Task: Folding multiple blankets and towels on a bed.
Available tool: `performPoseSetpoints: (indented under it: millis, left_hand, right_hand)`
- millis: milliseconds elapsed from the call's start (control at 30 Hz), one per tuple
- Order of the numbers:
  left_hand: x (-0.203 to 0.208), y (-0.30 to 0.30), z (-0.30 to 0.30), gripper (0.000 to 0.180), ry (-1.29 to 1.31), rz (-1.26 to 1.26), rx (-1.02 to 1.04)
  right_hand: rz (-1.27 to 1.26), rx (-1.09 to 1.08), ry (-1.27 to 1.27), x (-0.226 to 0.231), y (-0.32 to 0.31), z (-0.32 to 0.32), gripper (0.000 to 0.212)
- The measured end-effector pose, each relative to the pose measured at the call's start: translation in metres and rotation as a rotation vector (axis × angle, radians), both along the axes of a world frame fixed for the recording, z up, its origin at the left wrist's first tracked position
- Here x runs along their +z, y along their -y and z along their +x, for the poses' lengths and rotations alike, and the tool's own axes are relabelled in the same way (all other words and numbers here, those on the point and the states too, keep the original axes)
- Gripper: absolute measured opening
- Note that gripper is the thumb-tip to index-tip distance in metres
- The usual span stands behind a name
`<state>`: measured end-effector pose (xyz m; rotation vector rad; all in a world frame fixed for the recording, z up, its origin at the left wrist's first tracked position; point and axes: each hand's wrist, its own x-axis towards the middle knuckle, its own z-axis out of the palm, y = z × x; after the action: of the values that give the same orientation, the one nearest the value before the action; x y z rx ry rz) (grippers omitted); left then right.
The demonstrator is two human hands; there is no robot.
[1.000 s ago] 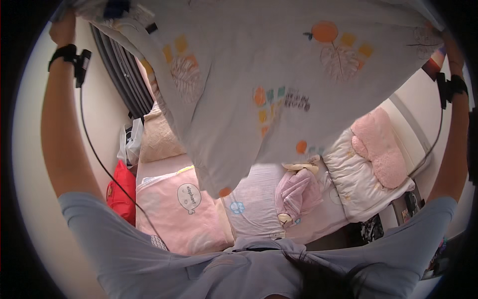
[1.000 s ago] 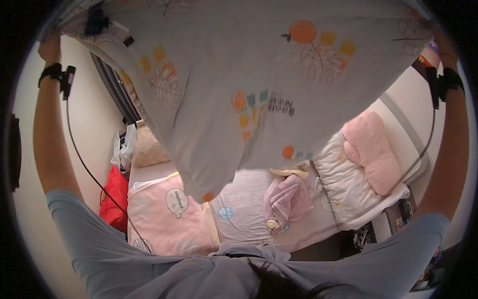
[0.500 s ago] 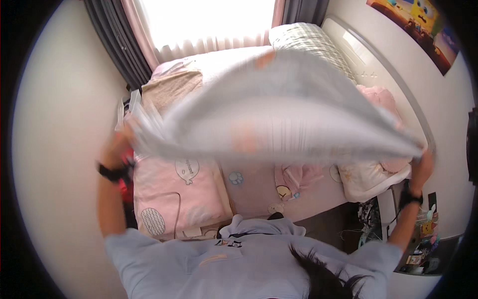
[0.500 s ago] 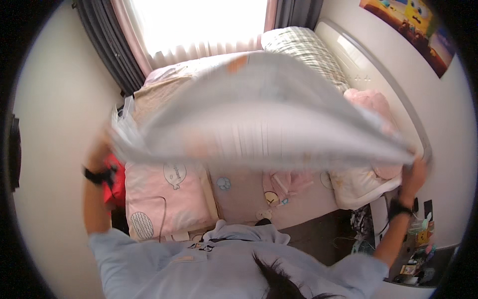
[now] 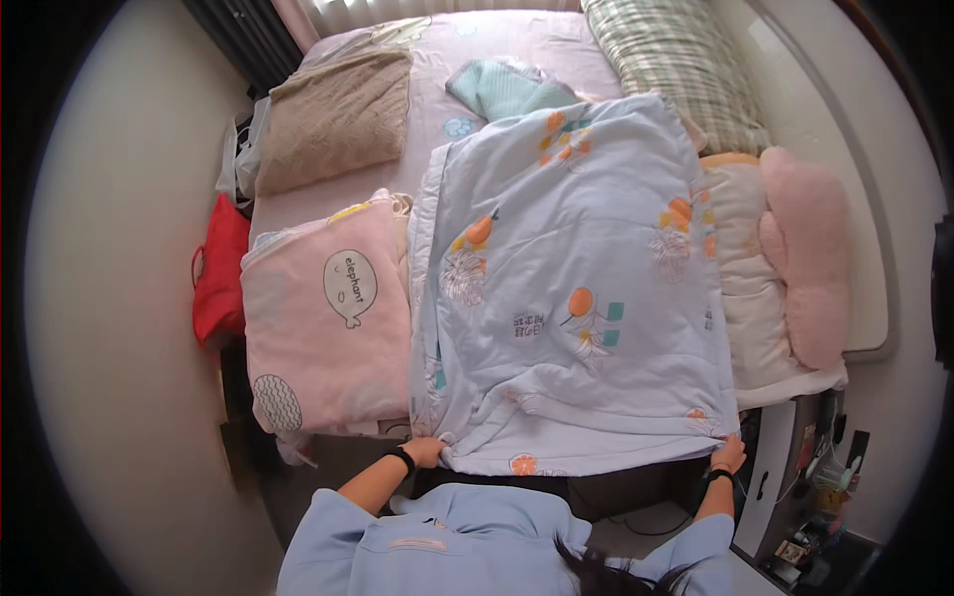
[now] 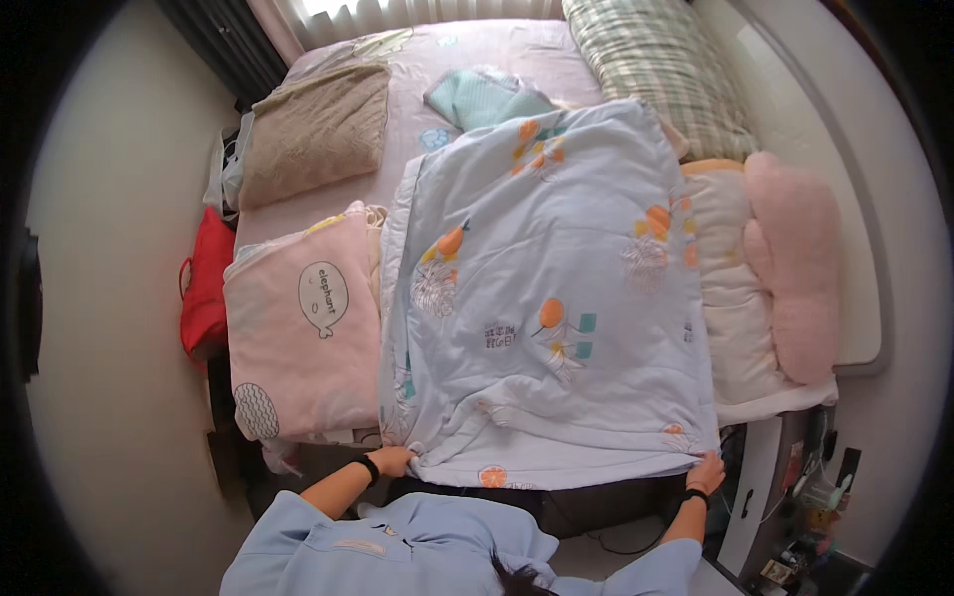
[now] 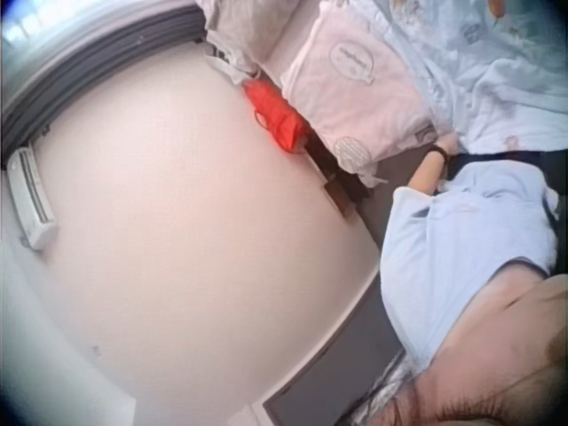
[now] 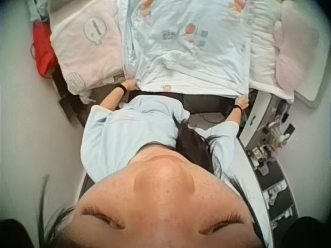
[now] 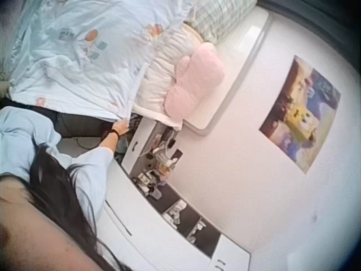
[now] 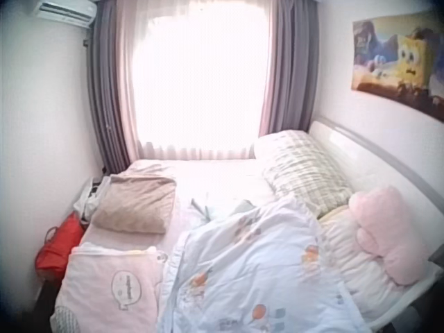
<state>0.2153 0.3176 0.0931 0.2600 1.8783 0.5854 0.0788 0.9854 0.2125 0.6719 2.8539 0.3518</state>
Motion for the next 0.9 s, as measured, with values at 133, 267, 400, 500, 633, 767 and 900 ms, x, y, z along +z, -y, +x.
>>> performPoseSetpoints:
  millis: [133,267,400,500,633,767,900]
  left_hand:
    - [-0.015,-0.035,-0.013,0.04,0.026,-0.251,-0.199]
    - [-0.034,-0.052,-0.049,0.043,0.397,-0.286,-0.012]
    - [-0.034,-0.075,-0.078,0.04,0.208,-0.255,0.121]
    - [-0.014,-0.055,-0.055,0.03,0.084,-0.266,0.303]
    - [-0.062,-0.093,-0.059,0.039,-0.062,0.115,0.631]
    - [-0.02,-0.052,-0.013,0.037,0.364,-0.024,1.033]
    - [0.029,-0.049,-0.046,0.017,0.603,0.215,1.136]
  right_hand:
    - [-0.28,-0.252,0.507,-0.055,-0.012,-0.045,0.044]
    - [-0.549,-0.151,0.268,-0.109,0.068,-0.106,0.066]
    - [-0.647,-0.229,0.125,-0.175,0.065,-0.109,0.068]
    - [-0.854,-0.71,0.083,-0.205,0.124,-0.101,0.071]
    - [-1.26,-1.363,-0.423,-0.314,-0.058,-0.025,0.084]
    - [-1.332,-1.305,-0.389,-0.289,0.048,-0.039,0.074]
    - [-1.033,-0.994,-0.767,-0.208,0.009,-0.085,0.025]
